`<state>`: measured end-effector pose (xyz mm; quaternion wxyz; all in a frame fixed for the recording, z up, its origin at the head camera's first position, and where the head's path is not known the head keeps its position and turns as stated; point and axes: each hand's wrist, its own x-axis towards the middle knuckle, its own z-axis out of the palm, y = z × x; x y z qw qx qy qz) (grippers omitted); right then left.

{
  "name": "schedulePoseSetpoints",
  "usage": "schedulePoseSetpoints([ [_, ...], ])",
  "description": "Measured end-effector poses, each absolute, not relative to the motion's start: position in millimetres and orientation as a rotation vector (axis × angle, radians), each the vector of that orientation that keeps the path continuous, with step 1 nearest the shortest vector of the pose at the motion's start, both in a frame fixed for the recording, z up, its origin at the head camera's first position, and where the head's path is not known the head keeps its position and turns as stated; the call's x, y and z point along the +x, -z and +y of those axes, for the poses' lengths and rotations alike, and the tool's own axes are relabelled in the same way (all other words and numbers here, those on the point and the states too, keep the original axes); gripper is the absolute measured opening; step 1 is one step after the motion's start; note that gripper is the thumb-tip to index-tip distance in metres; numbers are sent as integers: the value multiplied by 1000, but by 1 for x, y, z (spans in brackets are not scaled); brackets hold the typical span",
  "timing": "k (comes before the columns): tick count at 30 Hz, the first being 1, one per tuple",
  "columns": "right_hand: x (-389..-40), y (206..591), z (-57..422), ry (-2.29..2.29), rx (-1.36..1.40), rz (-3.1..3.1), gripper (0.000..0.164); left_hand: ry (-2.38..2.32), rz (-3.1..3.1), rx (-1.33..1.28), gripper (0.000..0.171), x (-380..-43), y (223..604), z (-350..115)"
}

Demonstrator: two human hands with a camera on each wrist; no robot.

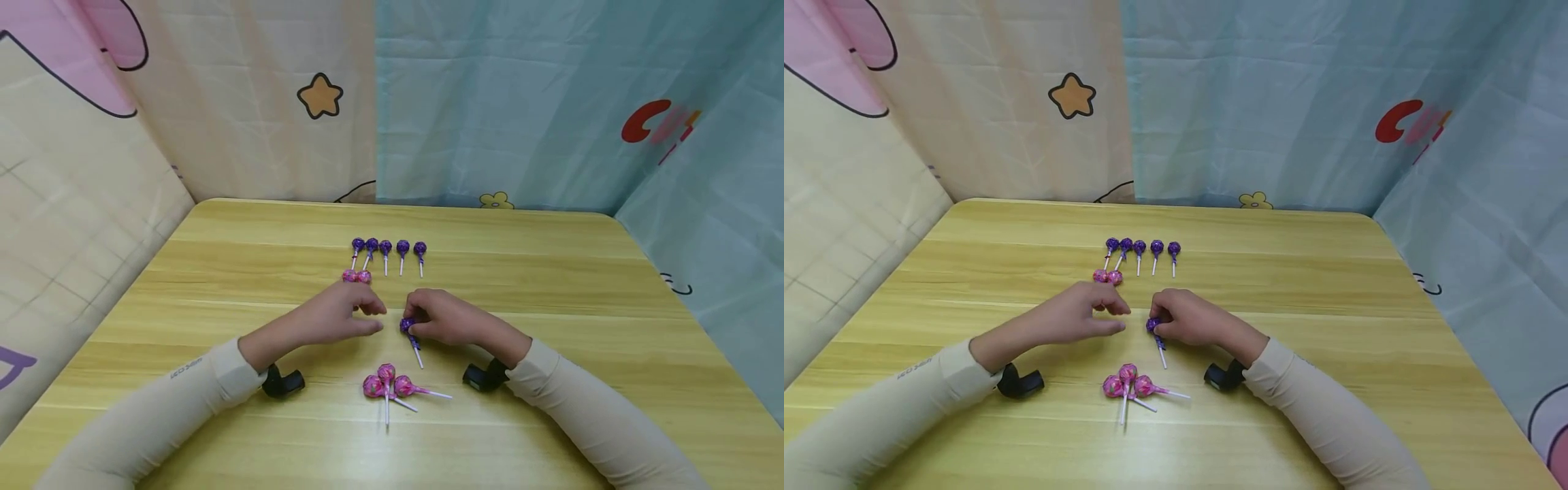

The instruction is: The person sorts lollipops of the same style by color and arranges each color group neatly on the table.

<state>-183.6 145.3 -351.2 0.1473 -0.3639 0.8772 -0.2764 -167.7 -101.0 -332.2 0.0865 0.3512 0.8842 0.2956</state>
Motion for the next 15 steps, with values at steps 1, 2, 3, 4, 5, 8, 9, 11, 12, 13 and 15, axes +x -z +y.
schedulePoseSetpoints([
  [1,-184,351,145,793,-1046,2525,8,-873,2616,1040,20,-161,334,-103],
  [2,-183,351,145,789,-1043,2526,8,-867,2598,1037,19,-156,336,-105],
  [3,-183,351,144,788,-1039,2525,9,-865,2579,1032,18,-150,337,-106],
  [4,-183,351,144,788,-1035,2526,9,-861,2565,1025,17,-145,338,-107],
  [5,-183,351,144,787,-1029,2528,9,-862,2553,1026,16,-141,339,-108],
  [8,-182,350,144,790,-1015,2528,8,-852,2538,1033,14,-131,341,-108],
  [9,-182,350,144,791,-1011,2527,8,-848,2535,1044,14,-128,342,-107],
  [11,-182,350,143,787,-1006,2527,8,-833,2532,1064,13,-124,343,-106],
  [12,-182,350,143,785,-1005,2526,8,-827,2528,1072,13,-122,343,-106],
  [13,-182,350,143,784,-1001,2527,8,-822,2525,1079,12,-120,343,-105],
  [15,-182,350,144,784,-1000,2525,8,-805,2525,1087,12,-117,342,-103],
])
